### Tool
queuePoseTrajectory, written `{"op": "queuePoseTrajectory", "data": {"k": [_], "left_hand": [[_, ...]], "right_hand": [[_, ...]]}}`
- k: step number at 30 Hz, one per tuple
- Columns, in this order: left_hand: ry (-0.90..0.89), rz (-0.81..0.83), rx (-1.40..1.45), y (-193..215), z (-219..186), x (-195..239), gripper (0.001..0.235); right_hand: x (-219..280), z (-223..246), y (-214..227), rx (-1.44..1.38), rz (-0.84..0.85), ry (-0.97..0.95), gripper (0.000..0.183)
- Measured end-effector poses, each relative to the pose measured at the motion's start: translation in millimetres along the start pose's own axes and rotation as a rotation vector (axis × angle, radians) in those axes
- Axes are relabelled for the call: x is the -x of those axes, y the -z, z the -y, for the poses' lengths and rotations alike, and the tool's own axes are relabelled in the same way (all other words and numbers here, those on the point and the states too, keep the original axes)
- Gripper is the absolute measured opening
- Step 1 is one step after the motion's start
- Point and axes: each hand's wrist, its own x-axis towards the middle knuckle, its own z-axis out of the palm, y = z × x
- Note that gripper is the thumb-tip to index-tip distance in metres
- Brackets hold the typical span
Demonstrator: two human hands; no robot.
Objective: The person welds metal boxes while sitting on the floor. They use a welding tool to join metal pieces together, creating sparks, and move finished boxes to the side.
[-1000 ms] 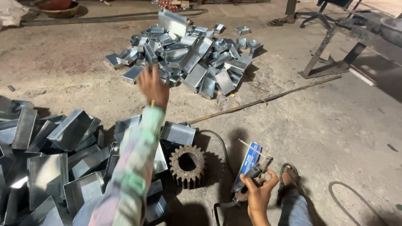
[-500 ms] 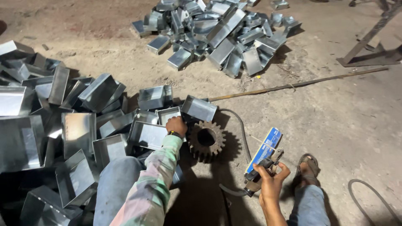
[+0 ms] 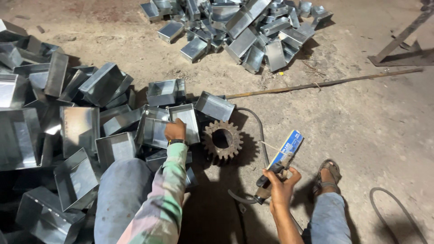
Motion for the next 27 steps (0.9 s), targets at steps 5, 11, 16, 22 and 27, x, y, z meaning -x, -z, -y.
{"op": "queuePoseTrajectory", "data": {"k": [5,11,16,22,27], "left_hand": [[-0.172,-0.089,0.693,-6.6,-41.9,61.4,0.038],[-0.168,0.589,1.226,-41.5,-73.6,142.3,0.017],[0.122,0.788,1.283,-96.7,-57.6,180.8,0.016],[0.179,0.889,1.201,-107.2,-28.6,173.4,0.020],[0.245,0.740,1.077,-91.2,-10.4,130.9,0.035]], "right_hand": [[9.6,7.9,-8.9,-0.001,0.018,0.082,0.082],[21.0,25.3,-13.1,0.218,-0.013,0.066,0.083],[27.7,31.0,-16.4,0.229,0.030,0.105,0.092],[26.4,22.6,-20.3,0.334,0.026,0.265,0.094],[30.4,22.3,-32.8,0.421,0.081,0.186,0.097]]}}
